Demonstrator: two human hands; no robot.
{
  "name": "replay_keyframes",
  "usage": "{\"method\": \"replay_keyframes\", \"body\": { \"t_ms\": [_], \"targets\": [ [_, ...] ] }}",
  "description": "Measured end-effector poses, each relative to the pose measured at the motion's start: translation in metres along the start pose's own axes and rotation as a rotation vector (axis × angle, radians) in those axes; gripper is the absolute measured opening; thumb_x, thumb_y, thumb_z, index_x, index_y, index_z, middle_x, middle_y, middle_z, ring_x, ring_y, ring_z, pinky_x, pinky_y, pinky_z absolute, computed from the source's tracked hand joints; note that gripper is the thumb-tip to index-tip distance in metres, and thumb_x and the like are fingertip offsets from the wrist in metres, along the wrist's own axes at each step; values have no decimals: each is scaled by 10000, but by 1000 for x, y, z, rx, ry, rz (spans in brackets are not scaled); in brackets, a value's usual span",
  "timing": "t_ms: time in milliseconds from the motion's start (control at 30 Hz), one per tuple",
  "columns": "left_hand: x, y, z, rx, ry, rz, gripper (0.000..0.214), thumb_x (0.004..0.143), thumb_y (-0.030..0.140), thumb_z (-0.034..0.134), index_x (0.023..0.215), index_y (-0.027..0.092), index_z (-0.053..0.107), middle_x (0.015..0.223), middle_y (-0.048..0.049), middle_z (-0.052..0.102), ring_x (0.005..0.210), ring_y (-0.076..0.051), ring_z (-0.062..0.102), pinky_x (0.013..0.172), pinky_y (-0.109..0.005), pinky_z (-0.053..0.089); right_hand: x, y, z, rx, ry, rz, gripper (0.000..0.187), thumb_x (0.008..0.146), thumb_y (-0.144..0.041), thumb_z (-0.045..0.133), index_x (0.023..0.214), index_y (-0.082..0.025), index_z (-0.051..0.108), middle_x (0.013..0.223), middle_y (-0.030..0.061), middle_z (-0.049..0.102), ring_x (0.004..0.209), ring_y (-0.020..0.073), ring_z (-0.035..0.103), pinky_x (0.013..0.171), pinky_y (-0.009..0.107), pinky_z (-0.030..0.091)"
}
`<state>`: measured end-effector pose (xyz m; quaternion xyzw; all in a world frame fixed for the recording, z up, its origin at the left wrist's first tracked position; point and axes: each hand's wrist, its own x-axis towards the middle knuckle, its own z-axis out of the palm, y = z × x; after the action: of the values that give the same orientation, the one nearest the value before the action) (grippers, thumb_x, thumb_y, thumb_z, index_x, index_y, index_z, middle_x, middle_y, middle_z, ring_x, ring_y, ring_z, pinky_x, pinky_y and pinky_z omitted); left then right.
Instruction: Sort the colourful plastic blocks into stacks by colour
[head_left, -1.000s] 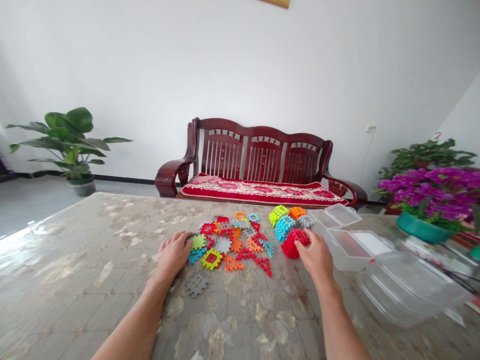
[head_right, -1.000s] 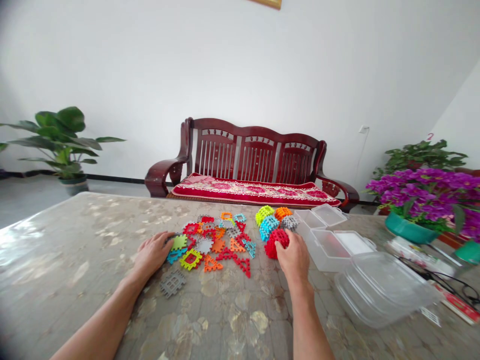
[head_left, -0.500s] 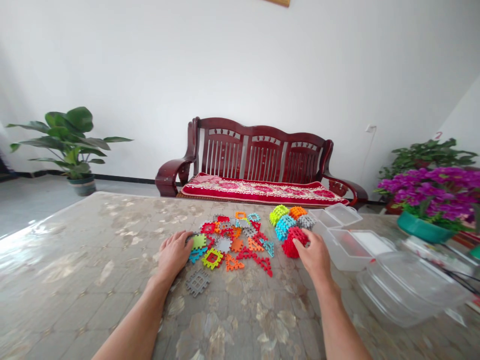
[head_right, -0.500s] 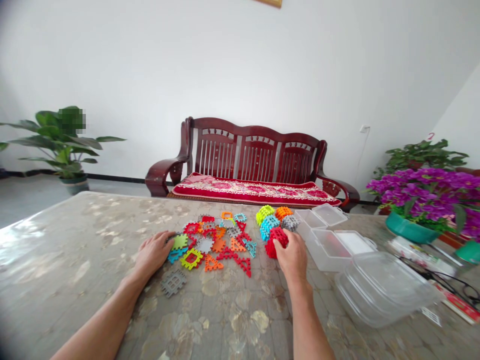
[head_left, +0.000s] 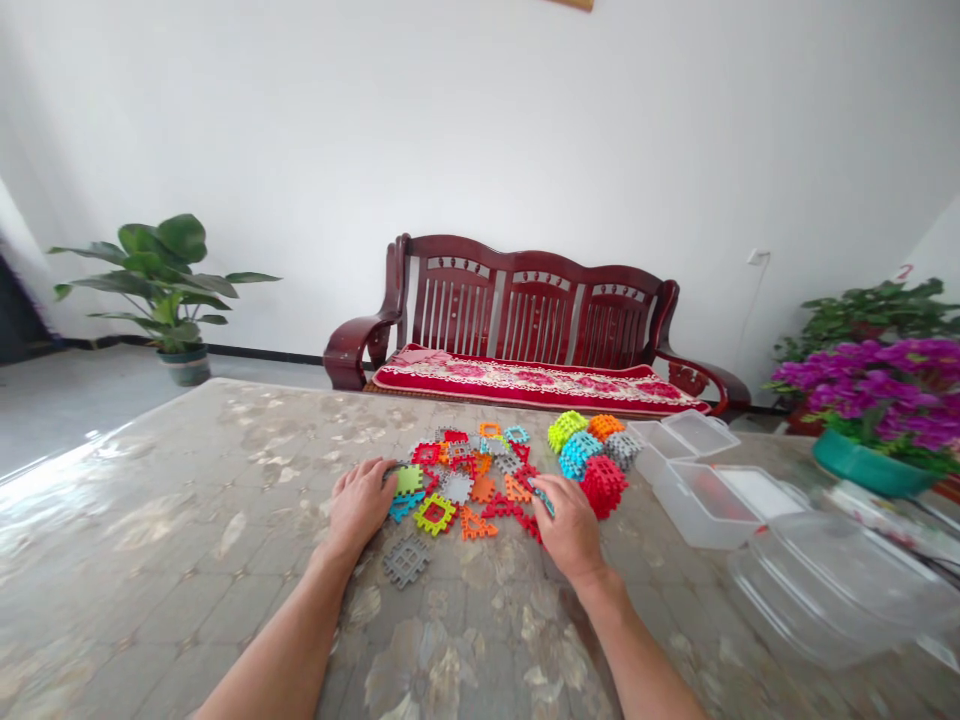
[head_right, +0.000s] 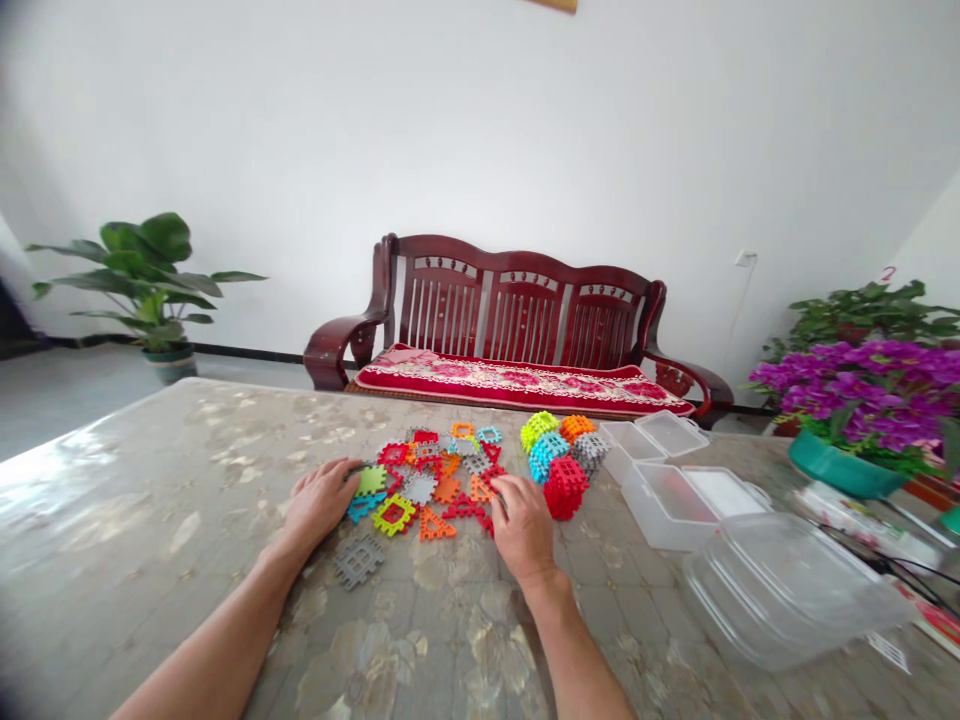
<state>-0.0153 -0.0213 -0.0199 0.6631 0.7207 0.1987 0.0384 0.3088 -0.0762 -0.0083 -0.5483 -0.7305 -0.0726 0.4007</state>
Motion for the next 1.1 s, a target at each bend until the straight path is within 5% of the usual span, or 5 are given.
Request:
{"method": "replay_keyframes", "body": {
  "t_ms": [267,500,800,967,1100],
  "targets": [
    [-1,1,0,6,14,-10,419,945,337,364,1250,263,642,1370,-61,619,1281,-252,548,1116,-430,345,-1,-19,26,-5,-220,31,265,875,-178,580,1099,-234,710,1159,58,711,1096,243,596,997,393,444],
    [-1,2,-1,-15,13,-14,415,941,326,372,1244,253,646,1357,-66,624,1262,-257,557,1107,-436,350,25,-38,36,-66,-408,76,387,866,-310,609,1234,-205,663,1295,74,660,1202,265,550,1052,377,398],
    [-1,2,-2,-17,2,-26,418,944,334,371,1252,254,642,1372,-63,614,1266,-264,550,1116,-444,342,56,-56,44,-291,-615,85,367,807,-315,608,1146,-184,660,1138,116,707,1086,277,619,910,344,441],
    [-1,3,-2,-14,5,-27,420,944,340,368,1253,261,642,1372,-61,615,1260,-264,557,1112,-441,349,58,-58,38,-359,-621,3,324,822,-272,576,1126,-184,643,1106,122,704,1059,257,629,894,331,436],
    [-1,3,-1,-11,19,-31,418,940,342,371,1243,265,649,1369,-60,619,1259,-262,558,1114,-437,348,67,-54,13,-422,-610,-128,454,799,-205,579,1252,-182,594,1161,133,694,1098,268,606,943,363,418]
  ]
}}
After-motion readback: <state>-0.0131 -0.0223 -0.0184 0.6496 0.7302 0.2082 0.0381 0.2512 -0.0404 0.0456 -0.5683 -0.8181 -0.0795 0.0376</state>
